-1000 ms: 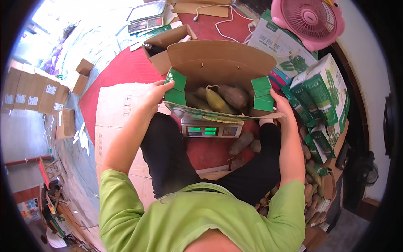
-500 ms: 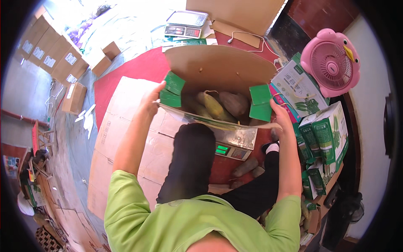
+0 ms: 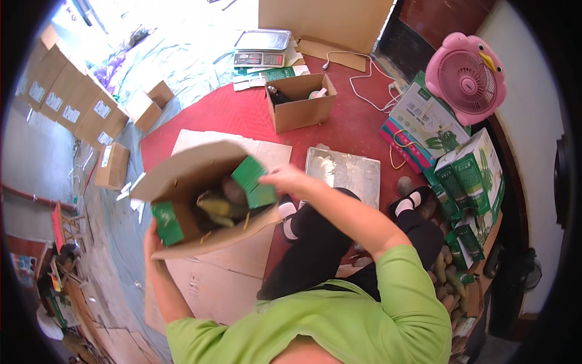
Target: Sorting and weighing vegetables into cardboard boxes.
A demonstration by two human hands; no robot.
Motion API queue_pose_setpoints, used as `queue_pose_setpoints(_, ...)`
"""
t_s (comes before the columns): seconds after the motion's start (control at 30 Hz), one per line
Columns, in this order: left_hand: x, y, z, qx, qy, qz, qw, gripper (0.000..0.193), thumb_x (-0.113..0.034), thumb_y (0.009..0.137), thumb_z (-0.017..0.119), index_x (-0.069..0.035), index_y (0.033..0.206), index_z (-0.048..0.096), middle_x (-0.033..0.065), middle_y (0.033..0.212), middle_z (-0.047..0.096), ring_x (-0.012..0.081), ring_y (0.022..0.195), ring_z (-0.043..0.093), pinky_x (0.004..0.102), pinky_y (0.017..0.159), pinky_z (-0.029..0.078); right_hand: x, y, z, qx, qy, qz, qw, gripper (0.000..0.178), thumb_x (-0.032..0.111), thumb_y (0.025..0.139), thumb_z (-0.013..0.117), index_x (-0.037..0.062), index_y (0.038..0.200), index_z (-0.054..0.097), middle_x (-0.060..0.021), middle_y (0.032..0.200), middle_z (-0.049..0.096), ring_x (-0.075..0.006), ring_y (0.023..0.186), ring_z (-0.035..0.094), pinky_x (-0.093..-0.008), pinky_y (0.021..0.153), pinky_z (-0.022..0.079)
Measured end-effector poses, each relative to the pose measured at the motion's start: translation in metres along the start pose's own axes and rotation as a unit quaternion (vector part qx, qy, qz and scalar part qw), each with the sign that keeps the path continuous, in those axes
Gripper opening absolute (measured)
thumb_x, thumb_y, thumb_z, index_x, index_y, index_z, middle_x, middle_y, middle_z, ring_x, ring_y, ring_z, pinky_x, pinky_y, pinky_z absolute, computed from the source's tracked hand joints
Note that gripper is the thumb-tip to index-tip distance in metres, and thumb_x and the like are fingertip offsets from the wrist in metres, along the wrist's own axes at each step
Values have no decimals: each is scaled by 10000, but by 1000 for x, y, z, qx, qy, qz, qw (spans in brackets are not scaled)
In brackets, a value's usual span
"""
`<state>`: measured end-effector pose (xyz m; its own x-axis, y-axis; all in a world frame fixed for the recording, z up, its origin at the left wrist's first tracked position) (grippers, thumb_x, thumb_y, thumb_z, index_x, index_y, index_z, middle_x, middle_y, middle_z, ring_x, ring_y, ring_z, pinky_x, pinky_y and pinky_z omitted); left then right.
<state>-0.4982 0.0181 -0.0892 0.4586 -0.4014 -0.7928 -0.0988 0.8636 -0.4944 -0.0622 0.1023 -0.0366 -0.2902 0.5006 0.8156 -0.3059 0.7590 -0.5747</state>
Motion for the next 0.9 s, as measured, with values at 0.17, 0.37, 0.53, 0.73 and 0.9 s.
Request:
queue_pose_setpoints(0.17,11,-47,-118,-65,43,-38,996,419,-410,944,460,-75,1177,553,97,1067,639,244,933,627,410,796,526,-45,25,103,69,-116,66,989,433,358,737,708,-28,926,657,-122,778,633,-201,650,586,-348,557,471)
queue_pose_setpoints(0.37,47,-77,-204,-113,76,-112,984,456,-458,908,509,-90,1172,564,81,1050,646,247,906,635,420,792,525,-123,12,182,259,-328,67,906,439,390,762,659,-24,905,665,-149,706,637,-269,652,637,-370,583,527)
queue_pose_setpoints(0.53,81,-105,-247,-162,56,-150,974,482,-454,874,578,-75,1172,559,79,1044,645,255,866,628,422,733,529,-107,7,171,324,-129,101,932,381,277,802,610,-4,1058,641,-180,948,654,-264,884,631,-370,728,536)
queue_pose_setpoints(0.73,34,-107,-215,-324,277,-74,901,233,-305,901,564,-76,918,603,35,862,622,153,725,583,283,623,479,-62,19,131,172,-168,-132,962,396,239,818,601,-15,1121,604,-203,1049,640,-289,969,616,-351,874,475)
queue_pose_setpoints(0.9,-73,-112,-95,-330,482,320,746,264,-145,912,552,52,1083,590,124,1049,639,189,961,593,305,841,462,-9,-18,61,90,-92,-222,966,346,204,873,581,-3,1150,576,-124,1014,641,-194,909,598,-307,815,475)
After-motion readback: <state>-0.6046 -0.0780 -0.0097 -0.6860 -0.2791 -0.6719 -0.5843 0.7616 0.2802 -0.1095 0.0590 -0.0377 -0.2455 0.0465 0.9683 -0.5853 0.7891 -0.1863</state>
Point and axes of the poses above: each hand's wrist, its own y-axis towards the middle knuckle, its own z-axis out of the palm, x = y × z, the point moved 5 cm from there along y, towards the middle knuckle
